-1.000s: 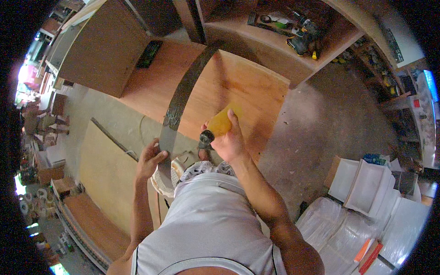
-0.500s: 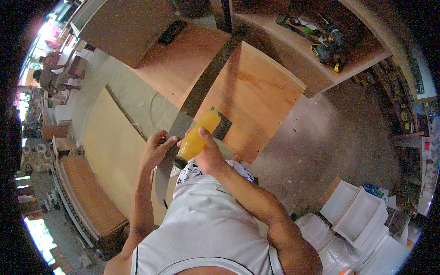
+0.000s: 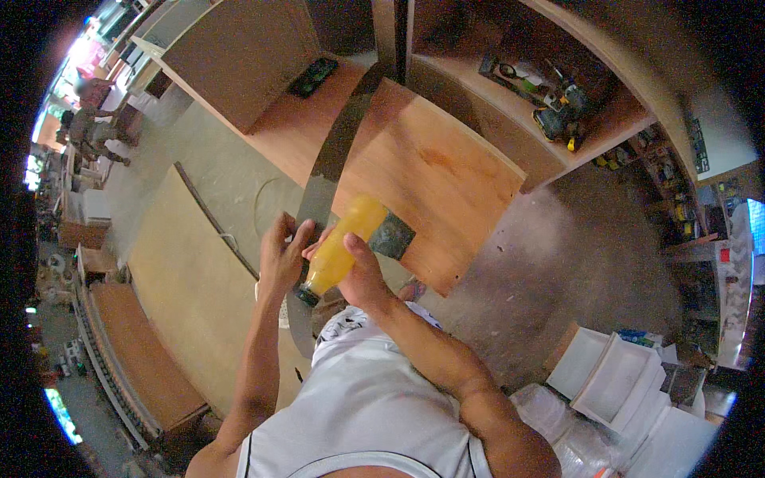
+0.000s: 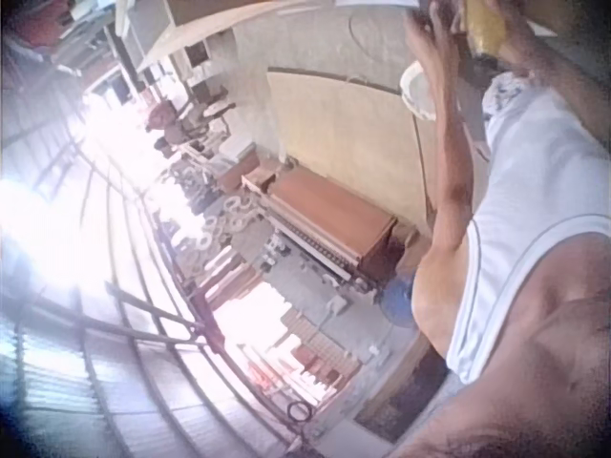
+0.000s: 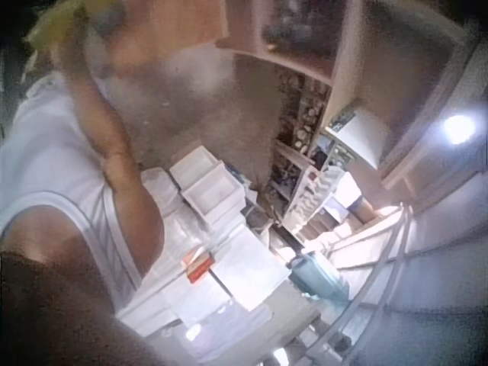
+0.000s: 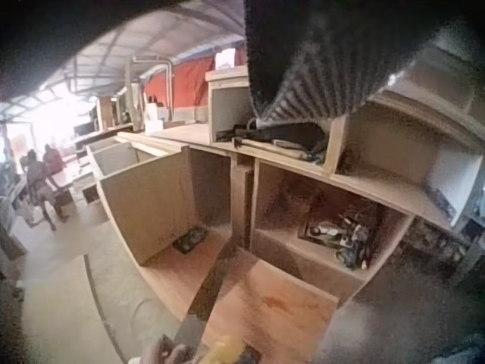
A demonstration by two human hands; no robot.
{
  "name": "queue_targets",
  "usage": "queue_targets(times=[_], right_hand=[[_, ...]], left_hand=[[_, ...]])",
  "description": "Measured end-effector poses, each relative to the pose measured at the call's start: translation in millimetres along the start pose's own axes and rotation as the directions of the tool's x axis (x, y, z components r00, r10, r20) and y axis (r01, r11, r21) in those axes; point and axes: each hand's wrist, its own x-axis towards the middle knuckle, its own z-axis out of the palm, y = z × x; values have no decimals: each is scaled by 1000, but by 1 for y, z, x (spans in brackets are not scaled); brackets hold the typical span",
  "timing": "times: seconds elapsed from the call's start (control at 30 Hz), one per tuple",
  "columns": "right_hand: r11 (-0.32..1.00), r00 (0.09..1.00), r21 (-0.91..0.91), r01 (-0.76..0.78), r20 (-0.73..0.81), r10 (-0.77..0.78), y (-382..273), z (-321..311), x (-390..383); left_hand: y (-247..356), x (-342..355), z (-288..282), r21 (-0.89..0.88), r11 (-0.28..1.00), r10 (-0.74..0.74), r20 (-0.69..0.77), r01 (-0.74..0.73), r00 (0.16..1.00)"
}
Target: The person pours a yellow liquid from a plastic bottle onto a long wooden strip and rubs it along the surface with a sanding block. The person then sets the bottle aside and continues rubbing the strip with the sanding block before placing the strip into a bucket.
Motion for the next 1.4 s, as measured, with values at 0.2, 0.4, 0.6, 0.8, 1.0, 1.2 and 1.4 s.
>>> queue_targets(times=[0.2,0.4,0.6,0.8,1.0,1.2,1.4], right_hand=[[1000,1000,-16,11,24,-11,5,0,-10],[991,998,-133,-10,-57,2,4,-17,-20],[997,998,-40,-65,-14,65,-14,-44,-11],[989,984,-59,-136,110,142,-62,-81,15],[965,963,-126,-230,111,244,-135,-100,27],[949,945,-108,-296,110,307,-171,-108,22],[957,954,-60,-285,76,289,-191,-101,18]], left_hand=[[22,44,2,-253,946,-181,97,200,979],[16,85,23,-254,957,-126,60,138,990],[39,107,55,-216,962,-162,43,167,986],[33,148,109,-286,940,-199,-18,185,980],[42,170,143,-245,920,-323,-30,306,946],[76,120,150,-210,921,-332,22,329,943],[89,14,140,-473,779,-292,308,412,905]])
